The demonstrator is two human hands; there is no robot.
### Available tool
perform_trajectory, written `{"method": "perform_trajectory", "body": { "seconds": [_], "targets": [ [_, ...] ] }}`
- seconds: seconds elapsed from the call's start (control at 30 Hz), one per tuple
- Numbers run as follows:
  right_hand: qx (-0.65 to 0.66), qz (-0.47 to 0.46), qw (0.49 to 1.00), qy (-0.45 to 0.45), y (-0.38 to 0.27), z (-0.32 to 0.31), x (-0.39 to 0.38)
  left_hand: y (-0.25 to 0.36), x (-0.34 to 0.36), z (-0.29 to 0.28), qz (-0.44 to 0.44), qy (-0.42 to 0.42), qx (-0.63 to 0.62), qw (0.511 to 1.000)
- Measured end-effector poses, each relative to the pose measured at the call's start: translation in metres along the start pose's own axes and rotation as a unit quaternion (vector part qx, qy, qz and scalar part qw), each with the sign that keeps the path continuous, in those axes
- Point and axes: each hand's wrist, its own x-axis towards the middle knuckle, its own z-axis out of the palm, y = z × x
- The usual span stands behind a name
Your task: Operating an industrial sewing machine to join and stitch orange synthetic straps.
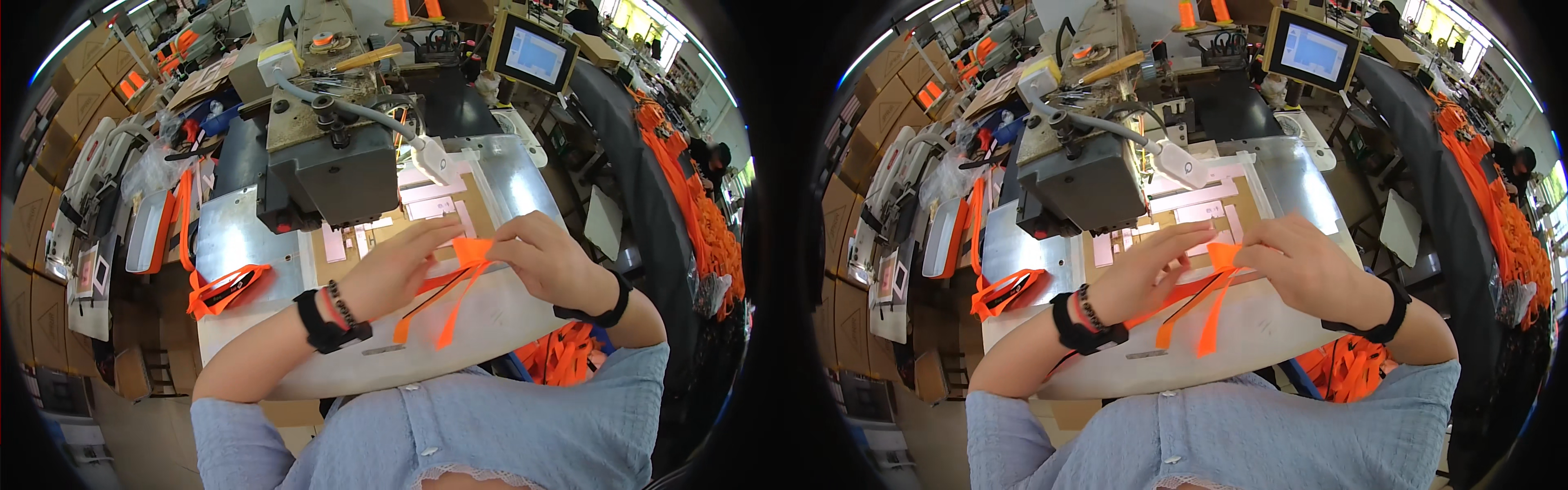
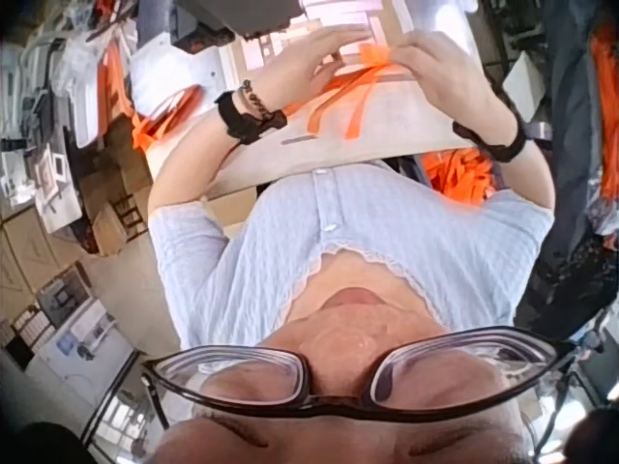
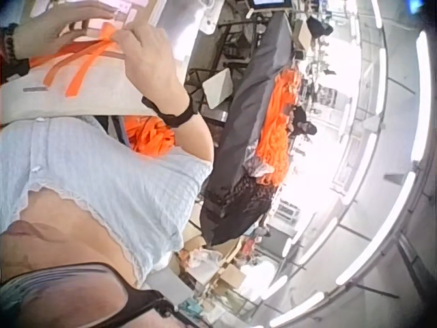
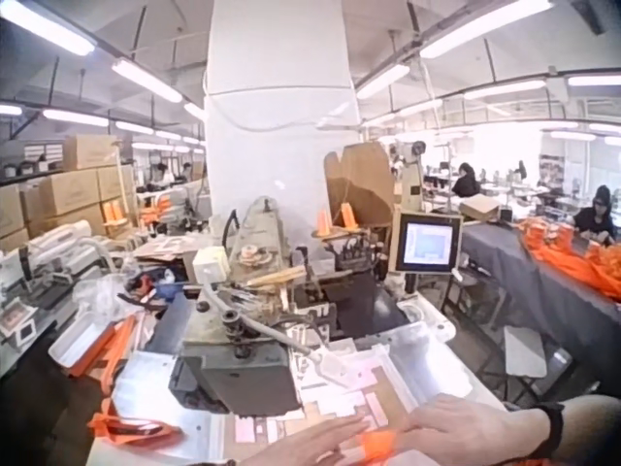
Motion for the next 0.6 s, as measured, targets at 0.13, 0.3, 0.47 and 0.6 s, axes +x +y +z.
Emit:
{"method": "perform_trajectory", "body": {
  "seconds": [0.13, 0.3, 0.47, 0.6],
  "targets": [
    [0.012, -0.038, 0.999, -0.020, -0.006, -0.009, 0.001, 0.002, 0.018, 0.006, -0.068, -0.121, -0.194, 0.971],
    [0.011, -0.037, 0.999, -0.029, -0.007, -0.010, 0.000, -0.002, 0.017, 0.002, -0.122, -0.136, -0.149, 0.972],
    [0.142, 0.084, 0.986, -0.006, 0.007, 0.006, -0.001, -0.012, -0.017, -0.009, -0.183, -0.122, -0.105, 0.970],
    [0.232, 0.173, 0.957, -0.034, 0.030, 0.023, -0.001, -0.032, -0.038, -0.031, -0.288, -0.198, -0.211, 0.913]
  ]
}}
